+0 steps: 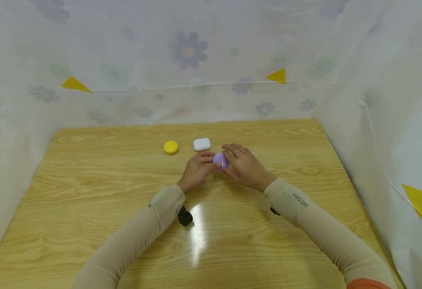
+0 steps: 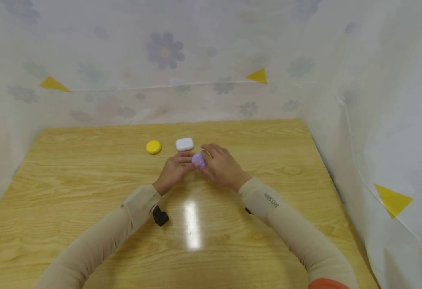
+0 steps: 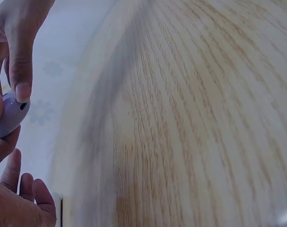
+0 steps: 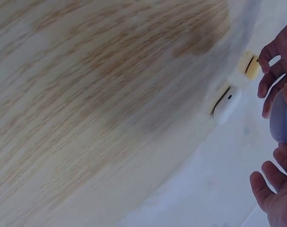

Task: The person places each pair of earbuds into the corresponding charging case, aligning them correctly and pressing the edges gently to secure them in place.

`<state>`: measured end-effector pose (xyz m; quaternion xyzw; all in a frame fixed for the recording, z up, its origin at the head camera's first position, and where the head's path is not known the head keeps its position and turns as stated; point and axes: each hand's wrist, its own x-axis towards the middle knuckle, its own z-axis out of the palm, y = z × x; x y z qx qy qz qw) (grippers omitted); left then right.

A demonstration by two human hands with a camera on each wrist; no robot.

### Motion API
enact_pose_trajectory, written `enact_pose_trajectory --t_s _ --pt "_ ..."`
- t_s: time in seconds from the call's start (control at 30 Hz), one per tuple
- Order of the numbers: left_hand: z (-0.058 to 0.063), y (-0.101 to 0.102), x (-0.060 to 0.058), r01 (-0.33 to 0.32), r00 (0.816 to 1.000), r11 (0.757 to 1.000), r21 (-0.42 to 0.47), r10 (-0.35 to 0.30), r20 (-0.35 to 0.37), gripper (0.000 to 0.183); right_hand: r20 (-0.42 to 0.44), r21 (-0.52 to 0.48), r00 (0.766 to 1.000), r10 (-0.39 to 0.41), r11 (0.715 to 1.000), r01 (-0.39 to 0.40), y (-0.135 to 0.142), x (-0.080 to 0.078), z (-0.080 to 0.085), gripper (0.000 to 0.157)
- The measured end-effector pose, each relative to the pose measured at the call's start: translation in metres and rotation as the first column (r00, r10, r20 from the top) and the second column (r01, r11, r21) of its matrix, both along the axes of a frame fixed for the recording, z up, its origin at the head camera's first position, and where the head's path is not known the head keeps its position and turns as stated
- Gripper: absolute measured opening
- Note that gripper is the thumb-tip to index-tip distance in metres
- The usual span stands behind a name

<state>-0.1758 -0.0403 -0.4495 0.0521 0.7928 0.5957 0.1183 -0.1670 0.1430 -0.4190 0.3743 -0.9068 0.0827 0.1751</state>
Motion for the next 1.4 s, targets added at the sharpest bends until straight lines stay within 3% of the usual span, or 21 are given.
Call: enact_pose_trajectory --t_s 0.27,0.37,0.43,0.5,0.57,0.67,0.77,0.93,1.17,1.27,1.4 --pt "-0.002 0.000 0.001 -0.036 0.999 0.999 0.022 0.035 0.041 0.034 -0.022 0.021 1.000 -0.012 1.000 0.013 -0.004 -0.003 -0.004 0.051" --pt "-0.002 -0.003 0.003 -0.016 0.999 0.998 -0.057 0.014 -0.040 0.035 0.026 -0.005 0.999 -0.026 1.000 0.026 -0.004 -0.008 -0.005 0.049" --pt "-0.002 -0.007 0.005 0.010 0.990 0.982 -0.191 -0.037 -0.139 0.040 0.068 -0.012 0.996 -0.048 0.999 0.049 -0.003 -0.013 -0.006 0.047" --pt "-0.001 -0.012 0.009 0.020 0.966 0.932 -0.362 -0.110 -0.232 0.045 0.115 -0.007 0.990 -0.083 0.996 0.084 0.000 -0.021 -0.008 0.047" --pt "0.001 -0.017 0.014 0.016 0.936 0.855 -0.518 -0.195 -0.293 0.052 0.169 0.023 0.977 -0.129 0.992 0.127 0.003 -0.031 -0.012 0.048" --pt "0.004 -0.020 0.022 0.034 0.911 0.750 -0.661 -0.295 -0.288 0.058 0.263 0.092 0.941 -0.212 0.977 0.194 0.010 -0.045 -0.020 0.051" --pt "0.006 -0.022 0.028 0.087 0.902 0.696 -0.713 -0.359 -0.240 0.060 0.360 0.158 0.887 -0.289 0.956 0.247 0.017 -0.056 -0.029 0.052" --pt "0.007 -0.022 0.036 0.187 0.901 0.671 -0.717 -0.409 -0.148 0.057 0.408 0.222 0.840 -0.358 0.931 0.289 0.024 -0.066 -0.039 0.056" --pt "0.007 -0.024 0.040 0.218 0.894 0.667 -0.712 -0.429 -0.128 0.057 0.443 0.280 0.801 -0.403 0.911 0.304 0.027 -0.073 -0.037 0.055" --pt "0.006 -0.024 0.040 0.218 0.890 0.666 -0.714 -0.435 -0.135 0.056 0.449 0.296 0.795 -0.408 0.907 0.298 0.027 -0.074 -0.035 0.056" --pt "0.004 -0.024 0.040 0.218 0.887 0.666 -0.714 -0.441 -0.140 0.056 0.439 0.279 0.809 -0.390 0.915 0.290 0.029 -0.072 -0.036 0.059"
